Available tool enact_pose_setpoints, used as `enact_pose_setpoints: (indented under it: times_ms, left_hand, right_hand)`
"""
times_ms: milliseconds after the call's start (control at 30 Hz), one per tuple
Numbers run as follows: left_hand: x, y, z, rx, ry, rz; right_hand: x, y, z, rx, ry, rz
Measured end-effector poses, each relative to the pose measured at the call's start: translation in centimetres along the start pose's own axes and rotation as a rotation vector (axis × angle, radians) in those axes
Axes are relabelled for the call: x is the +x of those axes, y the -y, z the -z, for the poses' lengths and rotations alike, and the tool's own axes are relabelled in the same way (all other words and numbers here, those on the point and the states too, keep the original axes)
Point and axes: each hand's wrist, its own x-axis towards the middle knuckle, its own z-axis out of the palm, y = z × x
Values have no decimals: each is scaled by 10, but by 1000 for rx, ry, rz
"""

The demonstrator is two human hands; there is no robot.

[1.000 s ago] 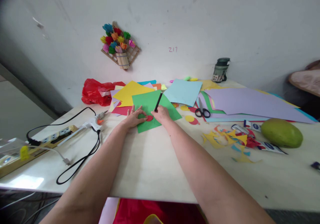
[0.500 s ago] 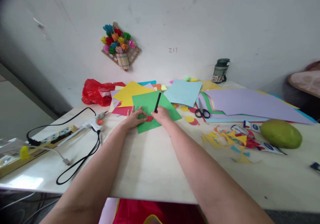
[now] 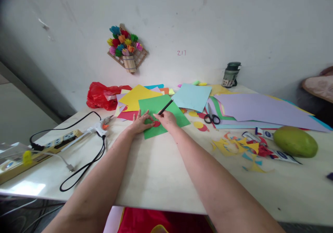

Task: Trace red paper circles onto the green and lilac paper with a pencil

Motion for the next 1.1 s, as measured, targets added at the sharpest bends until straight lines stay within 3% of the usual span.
enact_pose_setpoints:
  times_ms: [200, 467, 733, 1100]
  left_hand:
    - [0, -2, 1, 58, -68, 106]
    - [5, 9, -3, 95, -23, 253]
    - [9, 12, -7, 68, 11, 276]
    - [7, 8, -3, 23, 39, 273]
  right_hand:
    - [3, -3, -4, -48, 55, -18]
    - [12, -1, -4, -75, 148, -26]
    - [6, 15, 2, -213, 131, -50]
    - [1, 17, -2, -294, 106, -60]
